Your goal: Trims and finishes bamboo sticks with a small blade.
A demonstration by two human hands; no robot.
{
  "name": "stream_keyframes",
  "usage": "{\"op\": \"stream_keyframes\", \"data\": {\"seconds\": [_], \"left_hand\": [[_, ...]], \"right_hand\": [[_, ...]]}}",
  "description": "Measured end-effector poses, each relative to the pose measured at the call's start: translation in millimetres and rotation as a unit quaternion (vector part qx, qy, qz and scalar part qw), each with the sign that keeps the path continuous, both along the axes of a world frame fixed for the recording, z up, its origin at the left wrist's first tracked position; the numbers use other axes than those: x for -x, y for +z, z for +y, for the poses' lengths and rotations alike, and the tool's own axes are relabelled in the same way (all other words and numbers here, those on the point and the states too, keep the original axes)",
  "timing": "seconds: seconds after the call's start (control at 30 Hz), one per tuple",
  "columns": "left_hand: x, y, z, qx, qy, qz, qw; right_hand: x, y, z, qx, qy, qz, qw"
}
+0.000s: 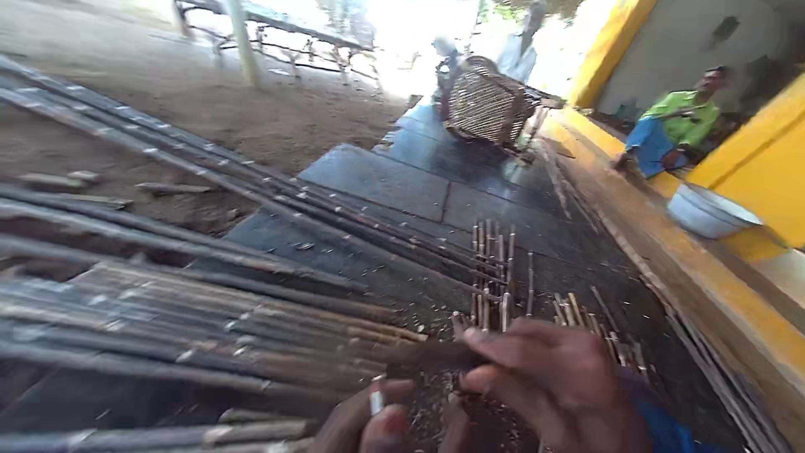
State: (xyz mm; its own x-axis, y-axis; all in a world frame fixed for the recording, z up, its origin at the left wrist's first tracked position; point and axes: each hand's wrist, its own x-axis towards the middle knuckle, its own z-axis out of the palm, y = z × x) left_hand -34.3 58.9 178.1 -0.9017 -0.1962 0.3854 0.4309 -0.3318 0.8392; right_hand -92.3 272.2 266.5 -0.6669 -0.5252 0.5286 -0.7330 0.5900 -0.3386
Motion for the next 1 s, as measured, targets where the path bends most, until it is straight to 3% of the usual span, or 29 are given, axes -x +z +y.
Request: {"op": "stream_keyframes", "data": {"seconds": [0.3,0.67,1.0], "left_hand": [[-2.2,11.0,4.3,-0.026,0.005,0.022,0.999],[-1.3,14.1,3.8,-0.016,0.033,0.013,0.999],[-0.1,9.2,4.9,0.029,0.066,0.022,0.997]], "right_hand": [[1.0,-2.3,0.3,-0.003,0.076,-0.008,0.997],[5.6,7.0,4.1,0.000,0.013,0.004,1.000],[1.1,8.3,3.9,-0.029,0.068,-0.023,0.997]]}}
